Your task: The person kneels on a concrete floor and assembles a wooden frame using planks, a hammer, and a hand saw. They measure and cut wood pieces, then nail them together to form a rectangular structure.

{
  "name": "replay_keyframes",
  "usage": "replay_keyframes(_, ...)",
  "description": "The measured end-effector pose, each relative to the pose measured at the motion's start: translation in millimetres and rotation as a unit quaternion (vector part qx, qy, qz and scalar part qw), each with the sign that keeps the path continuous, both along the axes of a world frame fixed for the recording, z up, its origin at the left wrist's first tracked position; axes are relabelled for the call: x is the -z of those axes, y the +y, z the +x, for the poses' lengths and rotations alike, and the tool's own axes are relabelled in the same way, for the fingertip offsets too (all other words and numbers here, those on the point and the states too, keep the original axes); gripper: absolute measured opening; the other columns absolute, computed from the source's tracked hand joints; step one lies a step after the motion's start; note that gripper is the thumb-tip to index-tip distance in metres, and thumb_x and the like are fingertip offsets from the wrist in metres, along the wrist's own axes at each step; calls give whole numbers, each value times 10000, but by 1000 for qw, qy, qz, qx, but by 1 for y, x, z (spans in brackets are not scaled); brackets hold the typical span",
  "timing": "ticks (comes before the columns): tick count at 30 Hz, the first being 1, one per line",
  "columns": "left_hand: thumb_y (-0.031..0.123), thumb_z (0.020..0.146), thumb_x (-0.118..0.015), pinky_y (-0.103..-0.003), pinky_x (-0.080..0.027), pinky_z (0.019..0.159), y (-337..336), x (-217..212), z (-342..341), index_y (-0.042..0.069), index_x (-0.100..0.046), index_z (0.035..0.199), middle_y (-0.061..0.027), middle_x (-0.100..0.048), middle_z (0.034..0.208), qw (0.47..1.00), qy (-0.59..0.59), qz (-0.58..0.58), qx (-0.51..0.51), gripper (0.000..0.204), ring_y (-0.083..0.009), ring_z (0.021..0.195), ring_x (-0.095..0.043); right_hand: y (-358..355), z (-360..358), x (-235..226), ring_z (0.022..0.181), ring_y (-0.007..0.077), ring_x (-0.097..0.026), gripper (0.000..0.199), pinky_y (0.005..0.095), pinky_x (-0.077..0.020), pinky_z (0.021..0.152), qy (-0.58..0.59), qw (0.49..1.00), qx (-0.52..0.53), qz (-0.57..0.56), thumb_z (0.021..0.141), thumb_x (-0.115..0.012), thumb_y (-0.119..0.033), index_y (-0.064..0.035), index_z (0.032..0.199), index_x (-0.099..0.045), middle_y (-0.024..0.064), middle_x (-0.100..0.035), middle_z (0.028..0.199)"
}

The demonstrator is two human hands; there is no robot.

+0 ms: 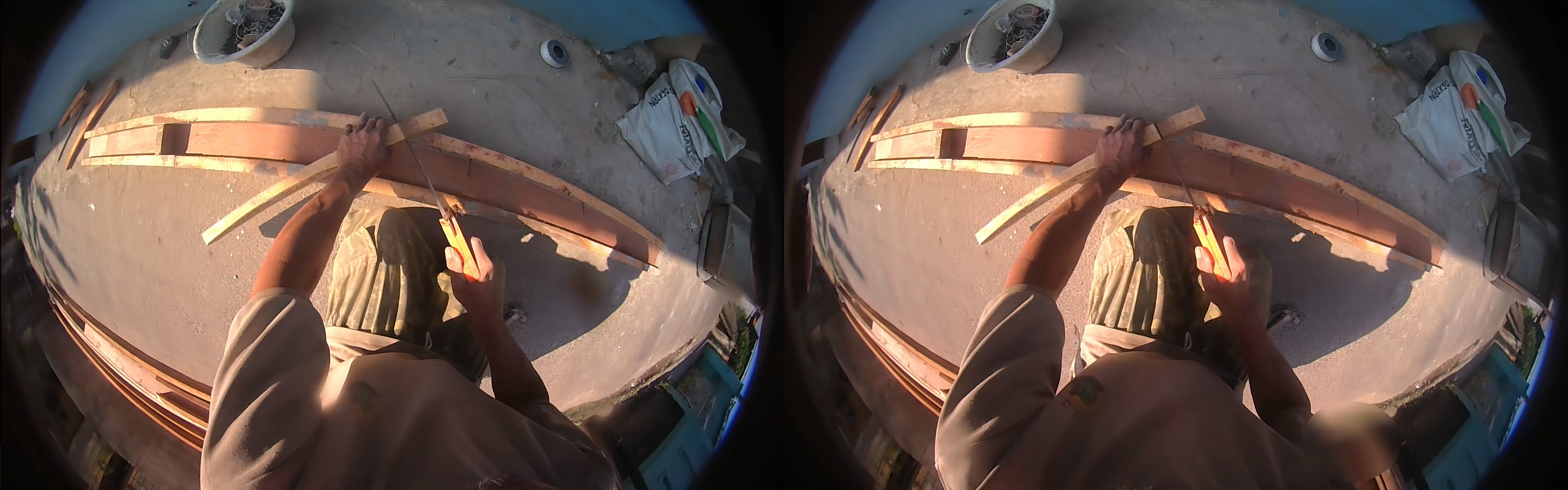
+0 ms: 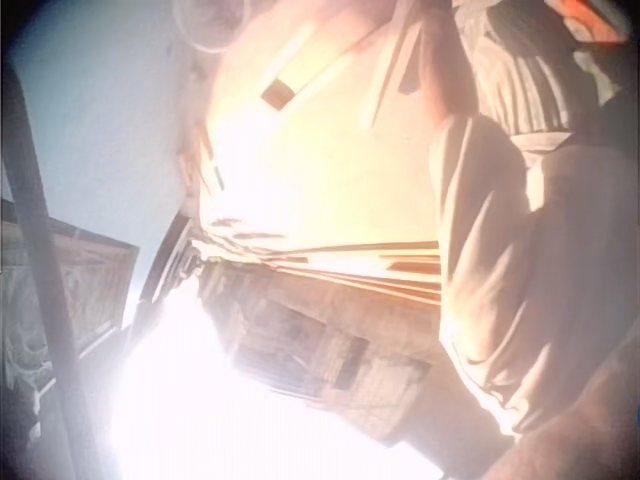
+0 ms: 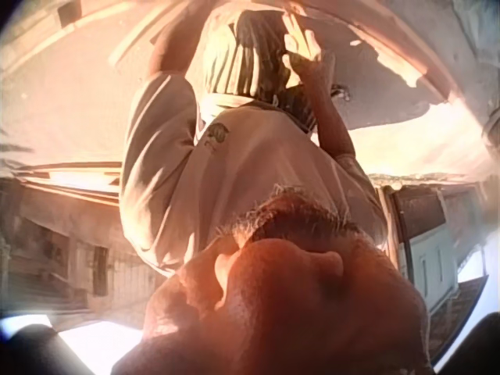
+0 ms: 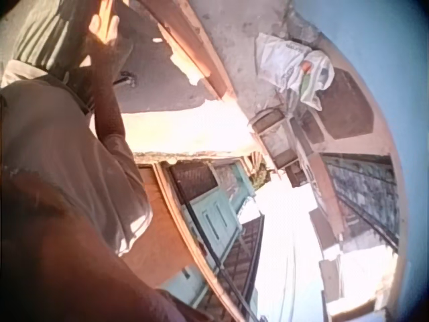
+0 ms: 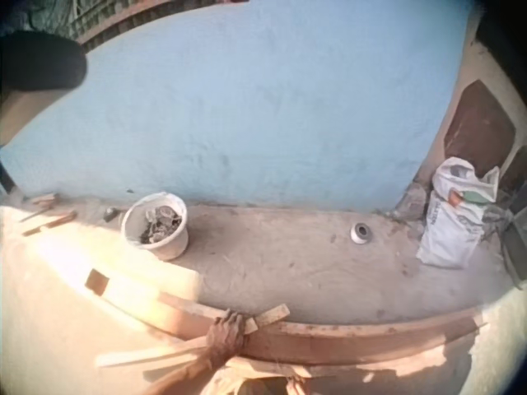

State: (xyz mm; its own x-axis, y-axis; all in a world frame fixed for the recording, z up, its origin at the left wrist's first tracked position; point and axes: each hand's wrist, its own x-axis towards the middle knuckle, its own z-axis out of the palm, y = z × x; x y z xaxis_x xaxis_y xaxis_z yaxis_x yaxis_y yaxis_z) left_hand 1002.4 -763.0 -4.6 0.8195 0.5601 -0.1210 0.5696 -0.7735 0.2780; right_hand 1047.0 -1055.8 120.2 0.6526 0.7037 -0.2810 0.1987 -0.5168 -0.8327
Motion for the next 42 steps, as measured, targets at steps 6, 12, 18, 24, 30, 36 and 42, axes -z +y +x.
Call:
replay_keyframes(6, 275, 769, -688, -479, -400, 997, 3, -15, 3, 88, -543, 1144, -98, -580, 1236, 1000, 14, -10, -19, 443, -284, 1310, -433, 80, 20, -2, 615, 265, -547, 216, 361, -457, 600, -34, 997, -1, 75, 908, -630, -209, 0, 914, -573, 140, -562, 708)
replay_keyframes(12, 274, 779, -688, -464, -418, 990, 6, -11, 1, 81, -553, 1128, -108, -583, 1226, 1000, -4, -11, -17, 422, -301, 1302, -440, -49, -11, -28, 840, 249, -643, 291, 326, -502, 738, -4, 999, 28, 41, 890, -601, -144, 17, 1132, -611, 144, -650, 962)
replay_keyframes(18, 272, 781, -683, -451, -416, 999, 8, -16, 12, 78, -559, 1126, -116, -581, 1228, 999, 22, -29, -11, 415, -303, 1312, -428, 140, 41, 10, 645, 345, -593, 244, 397, -456, 598, -43, 992, 10, 118, 880, -664, -235, -4, 878, -585, 178, -596, 736)
replay_keyframes(24, 275, 793, -661, -480, -399, 1009, 10, -3, -3, 80, -555, 1127, -117, -586, 1216, 1000, -11, -5, -28, 401, -306, 1307, -433, -62, -17, -24, 724, 237, -661, 317, 304, -521, 686, -34, 998, 0, 49, 912, -588, -173, 21, 1162, -606, 170, -674, 983)
replay_keyframes(30, 263, 791, -636, -496, -395, 1001, 2, -13, 14, 84, -558, 1122, -113, -594, 1197, 1000, -6, 1, 1, 385, -297, 1277, -464, 104, 35, 26, 691, 306, -619, 153, 395, -466, 624, -19, 995, 18, 96, 889, -637, -153, -13, 939, -601, 168, -618, 785)
replay_keyframes(36, 264, 793, -645, -488, -395, 1000, 11, -19, 3, 85, -548, 1150, -109, -589, 1205, 1000, -1, 1, -30, 411, -293, 1278, -462, 22, 8, 10, 706, 327, -620, 225, 363, -494, 637, -156, 984, -24, 77, 894, -626, -200, -7, 1011, -620, 156, -608, 758)
replay_keyframes(42, 297, 758, -722, -423, -440, 954, 2, -6, 8, 80, -538, 1052, -103, -594, 1129, 999, -18, 28, -6, 409, -264, 1218, -503, -4, 3, 57, 626, 271, -619, 247, 354, -493, 586, -117, 985, 72, 103, 877, -650, -176, 10, 1036, -620, 143, -614, 740)
